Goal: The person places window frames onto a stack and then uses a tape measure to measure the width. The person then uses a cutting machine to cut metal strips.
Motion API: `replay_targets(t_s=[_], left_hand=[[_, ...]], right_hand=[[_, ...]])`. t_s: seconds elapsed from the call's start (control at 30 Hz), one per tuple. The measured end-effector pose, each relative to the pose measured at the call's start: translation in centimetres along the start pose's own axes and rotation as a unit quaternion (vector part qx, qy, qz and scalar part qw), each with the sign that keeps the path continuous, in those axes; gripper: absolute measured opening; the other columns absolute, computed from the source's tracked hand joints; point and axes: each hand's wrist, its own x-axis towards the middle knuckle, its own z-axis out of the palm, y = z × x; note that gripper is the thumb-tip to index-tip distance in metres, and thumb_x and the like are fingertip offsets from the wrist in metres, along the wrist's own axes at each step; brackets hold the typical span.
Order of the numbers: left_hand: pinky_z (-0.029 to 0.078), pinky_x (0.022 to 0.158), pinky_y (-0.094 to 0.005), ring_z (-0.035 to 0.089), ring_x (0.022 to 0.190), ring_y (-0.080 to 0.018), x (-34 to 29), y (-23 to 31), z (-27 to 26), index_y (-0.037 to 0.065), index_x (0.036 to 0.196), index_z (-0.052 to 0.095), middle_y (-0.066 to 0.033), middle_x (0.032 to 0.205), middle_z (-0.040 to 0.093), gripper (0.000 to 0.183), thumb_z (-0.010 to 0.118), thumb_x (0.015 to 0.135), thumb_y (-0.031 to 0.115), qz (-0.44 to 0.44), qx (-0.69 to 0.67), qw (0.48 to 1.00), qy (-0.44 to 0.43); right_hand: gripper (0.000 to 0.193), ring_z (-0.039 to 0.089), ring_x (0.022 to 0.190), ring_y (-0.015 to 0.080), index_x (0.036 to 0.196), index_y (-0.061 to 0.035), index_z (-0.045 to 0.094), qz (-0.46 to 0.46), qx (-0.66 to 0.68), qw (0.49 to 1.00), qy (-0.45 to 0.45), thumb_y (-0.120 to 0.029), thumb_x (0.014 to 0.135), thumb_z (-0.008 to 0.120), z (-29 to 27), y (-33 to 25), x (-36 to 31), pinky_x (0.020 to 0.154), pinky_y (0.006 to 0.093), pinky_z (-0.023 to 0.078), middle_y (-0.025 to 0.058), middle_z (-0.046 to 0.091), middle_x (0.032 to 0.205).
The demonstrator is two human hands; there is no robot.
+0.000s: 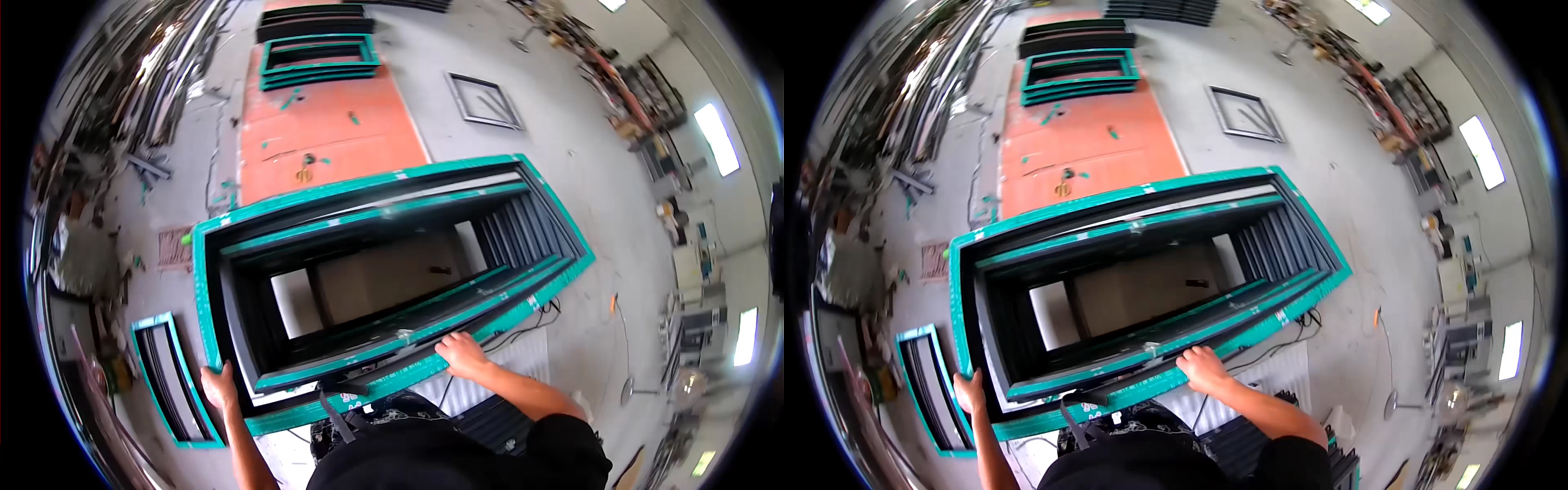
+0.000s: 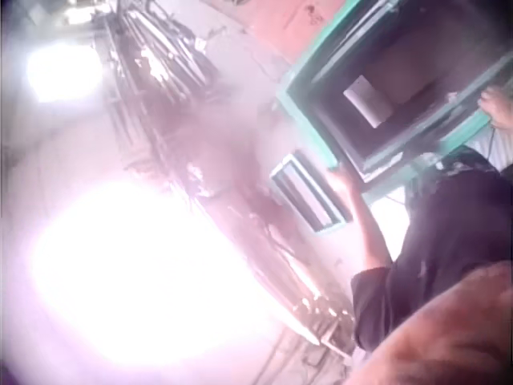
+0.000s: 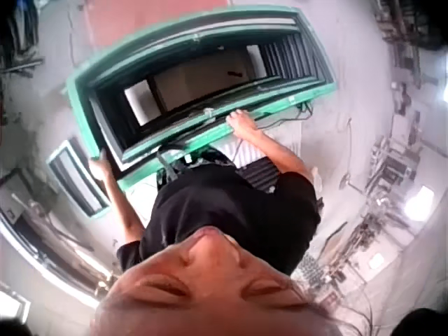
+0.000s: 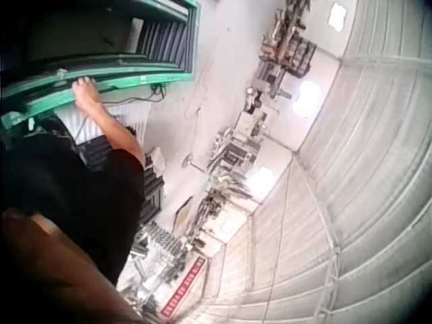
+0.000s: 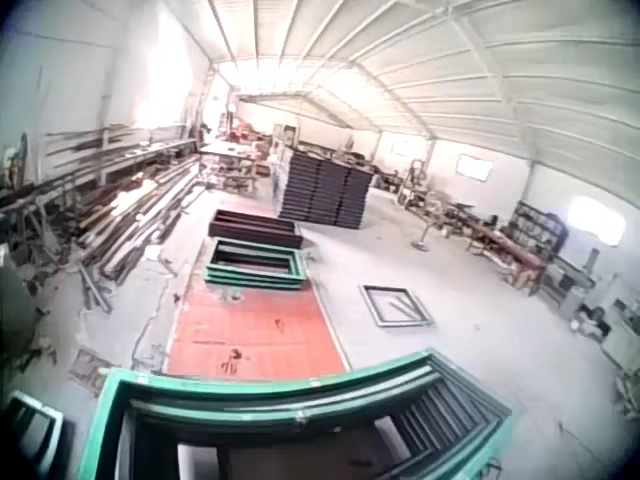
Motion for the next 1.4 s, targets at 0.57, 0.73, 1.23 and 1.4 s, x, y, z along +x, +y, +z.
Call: replay_targets(t_s=[0.57, 0.73, 1.23, 1.4], left_hand=[[0.048, 0.087, -0.0483, 0.061, 0.096, -0.0427, -2.7, -2.0, 7.1, -0.005, 0.105, 0.057, -0.0277, 0.099, 0.062, 0.068, 0.072, 0.071, 0.052, -0.061, 0.034, 0.997, -0.041], [0.050, 0.081, -0.0483, 0.064, 0.092, -0.0424, -2.8, -1.3, 6.0, -0.007, 0.099, 0.061, -0.0280, 0.095, 0.065, 0.070, 0.069, 0.075, 0.058, -0.104, -0.039, 0.989, -0.094], [0.043, 0.049, -0.0295, 0.054, 0.054, -0.0124, -1.3, -9.2, 15.3, 0.004, 0.078, 0.062, -0.0028, 0.065, 0.060, 0.030, 0.060, 0.093, 0.029, -0.312, -0.561, 0.767, -0.011], [0.046, 0.055, -0.0337, 0.056, 0.059, -0.0163, -7.4, -11.9, 15.1, 0.004, 0.083, 0.064, -0.0076, 0.070, 0.063, 0.021, 0.059, 0.092, 0.022, -0.321, -0.325, 0.886, 0.079]], right_hand=[[0.022, 0.056, 0.091, 0.0250, 0.084, -0.0134, 0.060, 0.048, -0.064, 0.996, 0.044, -0.014, 0.064, 0.070, 9.7, 0.4, -0.5, 0.078, 0.0416, 0.042, 0.0061, 0.058, 0.089], [0.028, 0.055, 0.094, 0.0263, 0.085, -0.0132, 0.061, 0.067, -0.053, 0.996, 0.024, -0.014, 0.060, 0.073, 9.4, 1.3, -1.1, 0.083, 0.0417, 0.041, 0.0071, 0.057, 0.091], [0.028, 0.057, 0.098, 0.0263, 0.090, -0.0113, 0.059, 0.123, -0.078, 0.989, 0.032, -0.009, 0.064, 0.070, 12.0, 4.0, -0.2, 0.086, 0.0400, 0.042, 0.0076, 0.060, 0.094], [0.035, 0.057, 0.096, 0.0265, 0.089, -0.0118, 0.057, 0.122, -0.047, 0.991, 0.029, -0.007, 0.058, 0.073, 11.6, 3.5, -0.2, 0.089, 0.0391, 0.042, 0.0082, 0.061, 0.094]])
